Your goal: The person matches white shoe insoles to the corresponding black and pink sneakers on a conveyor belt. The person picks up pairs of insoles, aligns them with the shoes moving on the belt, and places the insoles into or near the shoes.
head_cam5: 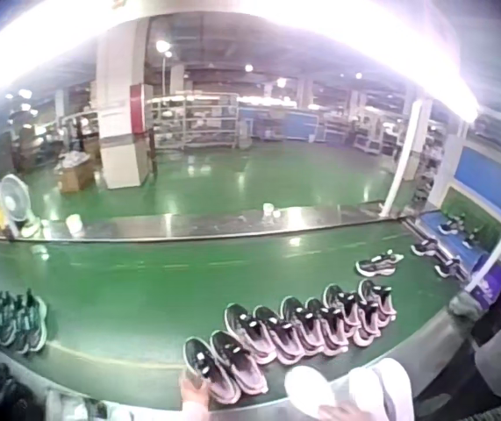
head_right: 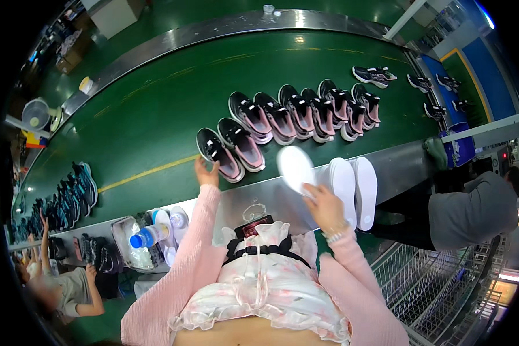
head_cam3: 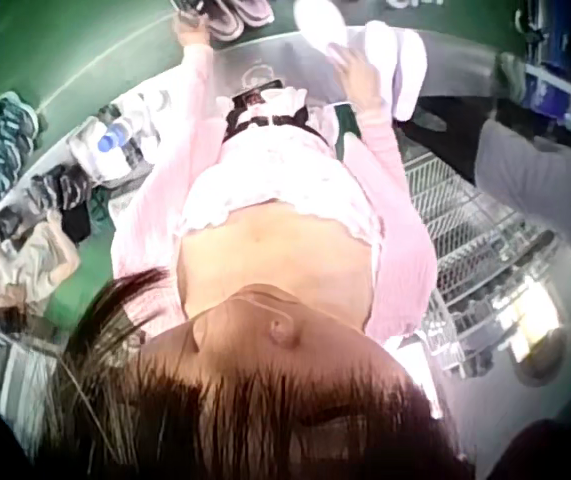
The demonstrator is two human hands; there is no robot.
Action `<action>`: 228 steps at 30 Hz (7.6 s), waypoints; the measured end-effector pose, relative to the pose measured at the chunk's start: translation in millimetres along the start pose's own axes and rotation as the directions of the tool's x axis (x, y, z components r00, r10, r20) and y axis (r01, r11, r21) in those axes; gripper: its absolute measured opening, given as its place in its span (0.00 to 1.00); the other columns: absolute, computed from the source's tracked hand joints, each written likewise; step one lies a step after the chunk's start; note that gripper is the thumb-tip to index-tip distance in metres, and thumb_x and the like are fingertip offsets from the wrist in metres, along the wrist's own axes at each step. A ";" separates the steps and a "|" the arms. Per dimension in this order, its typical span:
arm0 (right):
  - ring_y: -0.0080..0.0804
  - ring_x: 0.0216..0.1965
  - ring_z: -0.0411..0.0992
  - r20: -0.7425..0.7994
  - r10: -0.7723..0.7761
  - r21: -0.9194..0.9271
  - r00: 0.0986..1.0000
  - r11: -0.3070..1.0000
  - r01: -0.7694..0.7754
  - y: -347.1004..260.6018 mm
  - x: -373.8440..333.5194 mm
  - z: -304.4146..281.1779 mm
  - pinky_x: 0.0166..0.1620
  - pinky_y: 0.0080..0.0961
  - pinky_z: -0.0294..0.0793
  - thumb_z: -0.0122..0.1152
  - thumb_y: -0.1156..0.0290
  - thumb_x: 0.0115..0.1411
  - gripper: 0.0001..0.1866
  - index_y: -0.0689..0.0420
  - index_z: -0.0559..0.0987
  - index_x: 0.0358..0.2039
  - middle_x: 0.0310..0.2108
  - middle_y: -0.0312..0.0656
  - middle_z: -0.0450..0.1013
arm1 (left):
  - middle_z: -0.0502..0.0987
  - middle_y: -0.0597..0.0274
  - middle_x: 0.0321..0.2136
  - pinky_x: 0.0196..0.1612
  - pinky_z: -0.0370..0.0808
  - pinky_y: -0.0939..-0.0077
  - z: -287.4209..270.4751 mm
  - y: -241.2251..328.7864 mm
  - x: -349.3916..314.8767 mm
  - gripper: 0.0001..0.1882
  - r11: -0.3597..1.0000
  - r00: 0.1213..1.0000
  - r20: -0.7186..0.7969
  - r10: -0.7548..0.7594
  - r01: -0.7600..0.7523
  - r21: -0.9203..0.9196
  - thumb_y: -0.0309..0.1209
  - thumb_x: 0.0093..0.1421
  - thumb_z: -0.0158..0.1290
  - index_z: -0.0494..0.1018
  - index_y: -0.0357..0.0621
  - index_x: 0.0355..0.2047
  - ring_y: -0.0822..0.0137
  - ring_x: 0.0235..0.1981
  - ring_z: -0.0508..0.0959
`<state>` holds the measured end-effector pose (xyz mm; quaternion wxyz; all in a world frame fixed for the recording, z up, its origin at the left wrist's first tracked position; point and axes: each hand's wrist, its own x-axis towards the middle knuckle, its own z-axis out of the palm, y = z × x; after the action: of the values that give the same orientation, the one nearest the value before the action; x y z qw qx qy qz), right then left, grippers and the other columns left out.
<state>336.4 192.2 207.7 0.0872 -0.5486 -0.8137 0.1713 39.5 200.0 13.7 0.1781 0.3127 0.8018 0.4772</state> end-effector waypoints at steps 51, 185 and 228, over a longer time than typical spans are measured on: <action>0.41 0.29 0.68 0.115 -0.425 0.284 0.898 0.880 0.380 -53.1 111.0 208.9 0.28 0.33 0.69 0.47 0.65 0.47 0.10 0.58 0.66 0.27 0.30 0.45 0.64 | 0.67 0.49 0.36 0.45 0.61 0.64 34.6 31.9 -0.6 0.18 0.879 0.878 0.429 0.213 -0.364 0.308 0.28 0.48 0.44 0.63 0.34 0.40 0.54 0.40 0.66; 0.40 0.26 0.70 0.003 -0.278 0.027 0.960 0.960 0.278 39.5 217.4 110.5 0.27 0.32 0.69 0.56 0.60 0.43 0.15 0.58 0.72 0.27 0.23 0.45 0.70 | 0.72 0.51 0.33 0.37 0.68 0.67 69.5 70.4 16.1 0.13 0.456 0.187 0.848 -0.496 -0.775 0.438 0.32 0.45 0.45 0.71 0.42 0.32 0.54 0.35 0.71; 0.45 0.30 0.68 -0.068 0.367 -0.196 0.928 0.907 -0.373 172.6 -36.0 -79.4 0.33 0.36 0.67 0.56 0.59 0.44 0.33 0.54 0.57 0.49 0.33 0.49 0.68 | 0.73 0.54 0.31 0.38 0.69 0.67 -26.3 102.8 1.6 0.15 0.672 0.923 0.029 -0.383 0.256 0.695 0.41 0.47 0.48 0.72 0.46 0.30 0.57 0.35 0.73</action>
<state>525.3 232.1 218.3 0.0081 -0.7011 -0.7070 0.0918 57.1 219.7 116.5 0.2010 0.2502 0.9434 0.0833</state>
